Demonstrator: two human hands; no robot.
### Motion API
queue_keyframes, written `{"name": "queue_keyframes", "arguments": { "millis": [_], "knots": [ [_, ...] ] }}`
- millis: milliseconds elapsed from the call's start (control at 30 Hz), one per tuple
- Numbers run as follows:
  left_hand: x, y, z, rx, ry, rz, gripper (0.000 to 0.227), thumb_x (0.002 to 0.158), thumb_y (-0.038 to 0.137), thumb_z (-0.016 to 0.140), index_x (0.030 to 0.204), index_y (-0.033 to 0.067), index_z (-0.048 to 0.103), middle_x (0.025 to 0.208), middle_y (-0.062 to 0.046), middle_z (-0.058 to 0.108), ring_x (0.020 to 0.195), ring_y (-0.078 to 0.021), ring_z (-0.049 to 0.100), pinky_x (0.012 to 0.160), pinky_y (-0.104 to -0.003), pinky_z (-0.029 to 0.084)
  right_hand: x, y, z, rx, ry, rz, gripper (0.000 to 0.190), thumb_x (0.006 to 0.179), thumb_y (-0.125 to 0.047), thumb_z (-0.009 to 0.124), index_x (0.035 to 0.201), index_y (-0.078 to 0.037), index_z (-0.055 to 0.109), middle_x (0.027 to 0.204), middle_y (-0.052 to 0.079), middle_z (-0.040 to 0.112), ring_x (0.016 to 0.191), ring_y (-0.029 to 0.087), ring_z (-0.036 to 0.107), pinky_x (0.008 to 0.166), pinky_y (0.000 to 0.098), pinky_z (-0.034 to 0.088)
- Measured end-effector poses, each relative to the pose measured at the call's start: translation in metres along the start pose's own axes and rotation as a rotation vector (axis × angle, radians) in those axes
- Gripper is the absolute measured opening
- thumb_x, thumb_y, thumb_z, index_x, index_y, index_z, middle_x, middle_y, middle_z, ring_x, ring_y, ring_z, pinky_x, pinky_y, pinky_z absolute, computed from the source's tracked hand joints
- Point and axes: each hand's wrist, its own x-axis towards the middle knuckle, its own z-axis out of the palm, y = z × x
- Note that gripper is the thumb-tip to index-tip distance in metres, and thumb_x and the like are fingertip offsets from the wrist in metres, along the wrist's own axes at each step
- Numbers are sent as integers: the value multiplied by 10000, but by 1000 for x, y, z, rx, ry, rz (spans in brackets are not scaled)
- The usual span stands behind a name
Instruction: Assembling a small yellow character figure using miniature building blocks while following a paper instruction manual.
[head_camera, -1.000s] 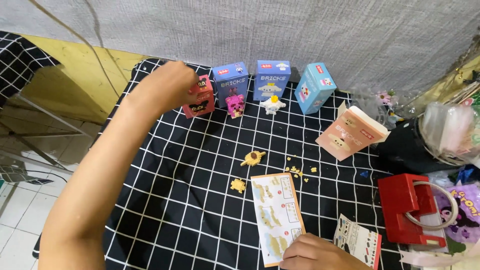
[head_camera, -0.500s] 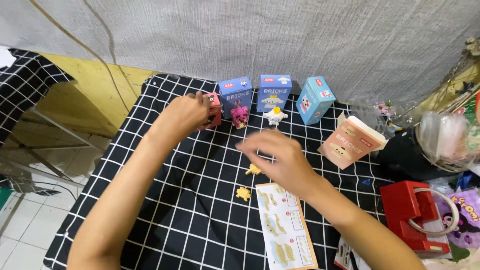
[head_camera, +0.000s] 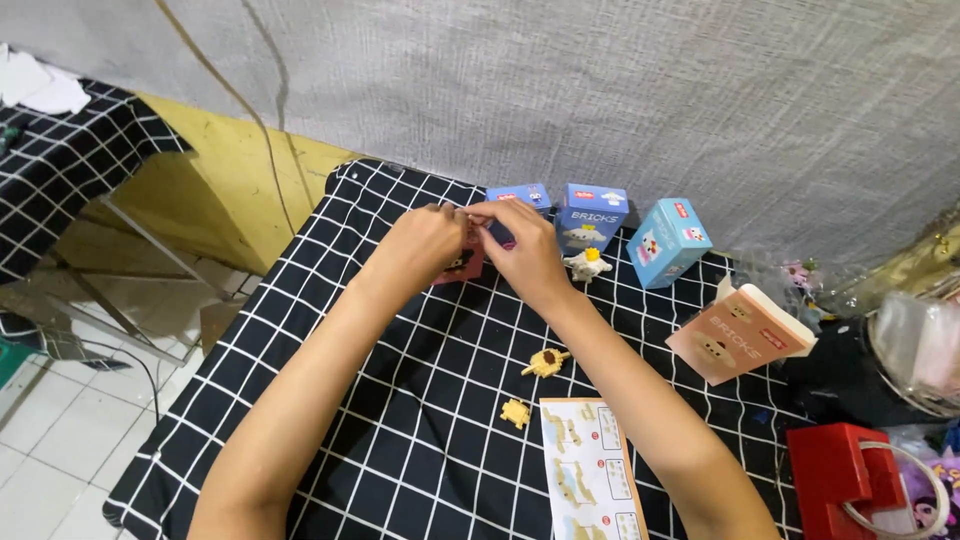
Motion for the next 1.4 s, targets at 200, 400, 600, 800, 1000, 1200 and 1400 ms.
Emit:
{"name": "queue_keyframes", "arguments": {
  "millis": [200, 400, 600, 800, 1000, 1200, 1400],
  "knots": [
    [3, -7, -13, -215, -39, -98, 171, 827, 159, 772, 953, 44, 763, 760, -115, 743, 707, -269, 757, 628, -327, 617, -10, 4, -1, -77, 9, -134, 358, 812, 103, 767, 1094, -116, 754, 902, 33, 746, 860, 250, 695, 792, 340, 528],
    [9, -17, -50, -503, -202, -205, 217, 846, 170, 795, 995, 12, 783, 782, -159, 766, 751, -313, 775, 680, -360, 632, -7, -4, -4, -107, 11, -177, 348, 810, 118, 769, 1092, -86, 753, 906, 50, 753, 861, 248, 690, 782, 338, 527],
    [12, -19, -30, -516, -245, -246, 248, 860, 119, 776, 1075, -3, 771, 824, -202, 767, 811, -339, 778, 699, -379, 642, -10, 7, -5, -89, -62, -170, 380, 807, 113, 765, 1136, -73, 731, 931, 70, 766, 876, 269, 713, 792, 351, 544],
    [14, -17, -44, -442, -234, -207, 488, 889, 107, 740, 1324, -57, 590, 842, -277, 738, 804, -413, 765, 712, -477, 644, -18, 15, 0, -189, -80, -181, 311, 835, 71, 764, 1105, -75, 720, 896, 63, 765, 858, 245, 729, 788, 330, 548],
    [10, -15, -54, -433, -240, -174, 452, 903, 116, 709, 1303, -48, 575, 862, -255, 749, 781, -383, 772, 683, -436, 639, -8, -6, -10, -192, -214, -71, 365, 857, 77, 715, 1186, -46, 618, 856, 130, 673, 846, 306, 671, 789, 398, 550],
    [3, -7, -46, -351, -196, -130, 286, 901, 47, 694, 1170, -20, 624, 849, -217, 756, 752, -344, 772, 659, -379, 637, -6, -17, -13, -177, -252, -11, 341, 885, 79, 667, 1192, -27, 561, 813, 168, 612, 805, 360, 646, 753, 447, 545],
    [-1, -6, -63, -404, -187, -154, 281, 890, 14, 693, 1160, -25, 627, 885, -242, 762, 779, -360, 776, 681, -412, 641, -8, -15, 6, -168, -129, 83, 236, 893, 27, 716, 1025, -95, 562, 765, 106, 641, 718, 287, 669, 688, 382, 561]
  ]
}}
